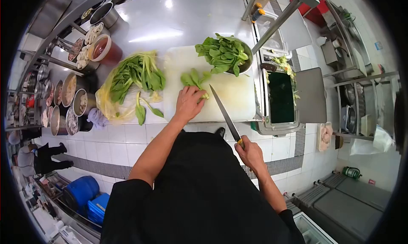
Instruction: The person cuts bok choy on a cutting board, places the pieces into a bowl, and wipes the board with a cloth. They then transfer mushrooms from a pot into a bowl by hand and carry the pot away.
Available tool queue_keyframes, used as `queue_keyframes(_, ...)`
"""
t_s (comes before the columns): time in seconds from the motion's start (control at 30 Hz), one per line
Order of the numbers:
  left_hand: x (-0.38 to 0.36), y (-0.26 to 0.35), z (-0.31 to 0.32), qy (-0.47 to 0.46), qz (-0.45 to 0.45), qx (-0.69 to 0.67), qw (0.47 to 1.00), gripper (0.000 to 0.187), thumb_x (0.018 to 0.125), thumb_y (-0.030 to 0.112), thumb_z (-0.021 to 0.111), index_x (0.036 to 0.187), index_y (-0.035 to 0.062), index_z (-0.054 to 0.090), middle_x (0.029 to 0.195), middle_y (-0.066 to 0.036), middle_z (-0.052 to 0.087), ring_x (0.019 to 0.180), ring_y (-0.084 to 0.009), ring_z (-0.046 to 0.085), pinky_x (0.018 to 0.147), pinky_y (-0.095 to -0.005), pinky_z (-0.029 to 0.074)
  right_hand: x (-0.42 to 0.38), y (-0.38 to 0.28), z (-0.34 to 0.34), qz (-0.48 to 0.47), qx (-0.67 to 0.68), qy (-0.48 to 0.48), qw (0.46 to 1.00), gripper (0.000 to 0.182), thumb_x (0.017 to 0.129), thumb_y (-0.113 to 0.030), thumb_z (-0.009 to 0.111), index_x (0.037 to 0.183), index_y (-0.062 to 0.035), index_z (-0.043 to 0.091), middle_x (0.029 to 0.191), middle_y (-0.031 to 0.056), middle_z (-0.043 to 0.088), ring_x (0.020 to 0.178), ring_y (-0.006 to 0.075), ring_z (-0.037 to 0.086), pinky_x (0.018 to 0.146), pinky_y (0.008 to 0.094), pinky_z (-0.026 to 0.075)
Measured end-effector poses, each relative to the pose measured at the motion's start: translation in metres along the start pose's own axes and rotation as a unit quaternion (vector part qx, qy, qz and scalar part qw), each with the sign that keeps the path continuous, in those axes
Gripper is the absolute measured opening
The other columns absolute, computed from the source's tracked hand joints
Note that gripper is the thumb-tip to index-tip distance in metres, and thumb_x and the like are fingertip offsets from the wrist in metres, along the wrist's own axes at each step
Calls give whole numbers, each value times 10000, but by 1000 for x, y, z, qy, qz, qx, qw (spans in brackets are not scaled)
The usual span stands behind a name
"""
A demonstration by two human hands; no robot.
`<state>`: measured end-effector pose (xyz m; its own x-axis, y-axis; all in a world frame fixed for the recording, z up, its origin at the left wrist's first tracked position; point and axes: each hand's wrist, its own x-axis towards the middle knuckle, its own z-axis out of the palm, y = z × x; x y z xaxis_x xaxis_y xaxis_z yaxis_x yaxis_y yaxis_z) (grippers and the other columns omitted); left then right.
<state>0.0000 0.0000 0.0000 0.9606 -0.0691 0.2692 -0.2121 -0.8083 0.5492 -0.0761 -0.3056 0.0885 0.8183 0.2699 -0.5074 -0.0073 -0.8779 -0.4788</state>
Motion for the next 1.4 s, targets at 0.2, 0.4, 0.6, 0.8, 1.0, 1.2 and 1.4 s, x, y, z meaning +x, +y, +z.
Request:
queue_keyframes(0.2,9,18,10,43,-41,52,997,263,843,204,756,1075,83,724,1085,-90,658,1022,-323,586,905,-439,496,-7,-4,-1,-24,-24,28,999,289,986,-317,598,1065,-48,529,773,252,691,787,490,667,718,583,505)
queue_keyframes(0.4,14,26,11,50,-71,79,993,247,815,227,783,1013,92,726,1001,-53,641,977,-292,593,846,-446,514,-7,-6,1,-41,-32,24,998,281,994,-312,593,1041,-44,521,760,252,684,771,487,667,707,580,509)
queue_keyframes(0.6,14,29,10,20,-103,79,991,263,843,226,764,1067,92,728,1067,-68,662,992,-307,602,863,-442,517,-5,-14,-1,-51,-57,34,996,272,1000,-293,589,1042,-35,514,745,249,683,747,478,670,695,574,519)
queue_keyframes(0.8,17,28,5,-18,-119,94,988,262,843,201,755,1085,105,720,1113,-63,663,1032,-308,609,881,-438,528,48,-8,32,-70,-42,66,994,272,1004,-263,580,1055,-9,496,802,260,696,780,476,678,689,580,512)
queue_keyframes(1.0,7,-4,-12,38,153,102,982,244,854,110,713,1097,84,716,1184,-84,662,1137,-324,608,926,-406,536,26,9,9,-18,-14,85,996,278,996,-292,583,1052,-29,513,749,264,680,739,497,666,688,603,497)
queue_keyframes(1.2,0,-5,-1,49,22,-69,996,240,826,62,727,1065,55,716,1143,-115,657,1080,-337,619,937,-417,523,4,-5,4,-30,-6,17,999,288,984,-317,586,1028,-40,522,747,265,679,768,498,665,703,590,501)
queue_keyframes(1.4,6,-9,6,43,27,-69,996,228,820,97,751,1037,41,707,1113,-116,662,1065,-333,623,927,-416,524,5,-15,5,-44,-16,-4,999,305,989,-324,578,1036,-30,510,752,264,681,759,492,666,700,586,503)
